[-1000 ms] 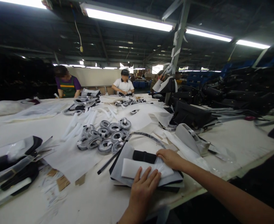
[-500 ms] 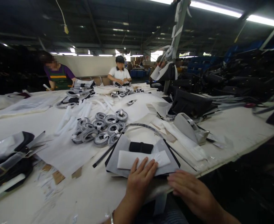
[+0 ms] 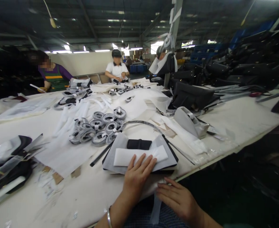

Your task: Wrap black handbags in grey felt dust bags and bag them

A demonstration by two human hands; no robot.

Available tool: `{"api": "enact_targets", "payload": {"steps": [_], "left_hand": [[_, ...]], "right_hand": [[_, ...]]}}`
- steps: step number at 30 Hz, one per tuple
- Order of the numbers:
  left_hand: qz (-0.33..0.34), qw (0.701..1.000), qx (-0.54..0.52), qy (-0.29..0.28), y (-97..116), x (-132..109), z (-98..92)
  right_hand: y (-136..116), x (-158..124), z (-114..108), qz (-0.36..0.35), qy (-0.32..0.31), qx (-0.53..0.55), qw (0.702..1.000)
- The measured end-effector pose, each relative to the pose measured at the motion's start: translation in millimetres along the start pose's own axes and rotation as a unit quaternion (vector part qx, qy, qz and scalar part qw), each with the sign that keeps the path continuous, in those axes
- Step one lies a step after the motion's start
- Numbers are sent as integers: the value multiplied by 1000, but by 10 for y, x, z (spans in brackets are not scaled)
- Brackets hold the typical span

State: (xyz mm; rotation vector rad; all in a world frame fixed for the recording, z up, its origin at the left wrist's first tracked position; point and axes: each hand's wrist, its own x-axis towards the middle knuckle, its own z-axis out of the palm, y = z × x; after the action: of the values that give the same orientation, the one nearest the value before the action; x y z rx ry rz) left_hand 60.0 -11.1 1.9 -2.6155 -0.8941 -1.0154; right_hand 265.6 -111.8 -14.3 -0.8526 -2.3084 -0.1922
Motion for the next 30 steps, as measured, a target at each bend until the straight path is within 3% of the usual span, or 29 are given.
{"api": "enact_targets", "payload": {"steps": [6,14,24,30], "left_hand": [[-1,1000,4,-6,9,14,-3],[-1,1000,17,-10,29,36,-18],[-12,1000,14,-1,53,9,11],[-5,1000,26,-12,63,-18,3]], "right_hand": [[-146,24,-54,51,25,43,997],[-133,-66,22,31,-10,20,999],[-354,-108,-125,33,7,6,999],[-305,292,-455,25,7,-4,1000]]}}
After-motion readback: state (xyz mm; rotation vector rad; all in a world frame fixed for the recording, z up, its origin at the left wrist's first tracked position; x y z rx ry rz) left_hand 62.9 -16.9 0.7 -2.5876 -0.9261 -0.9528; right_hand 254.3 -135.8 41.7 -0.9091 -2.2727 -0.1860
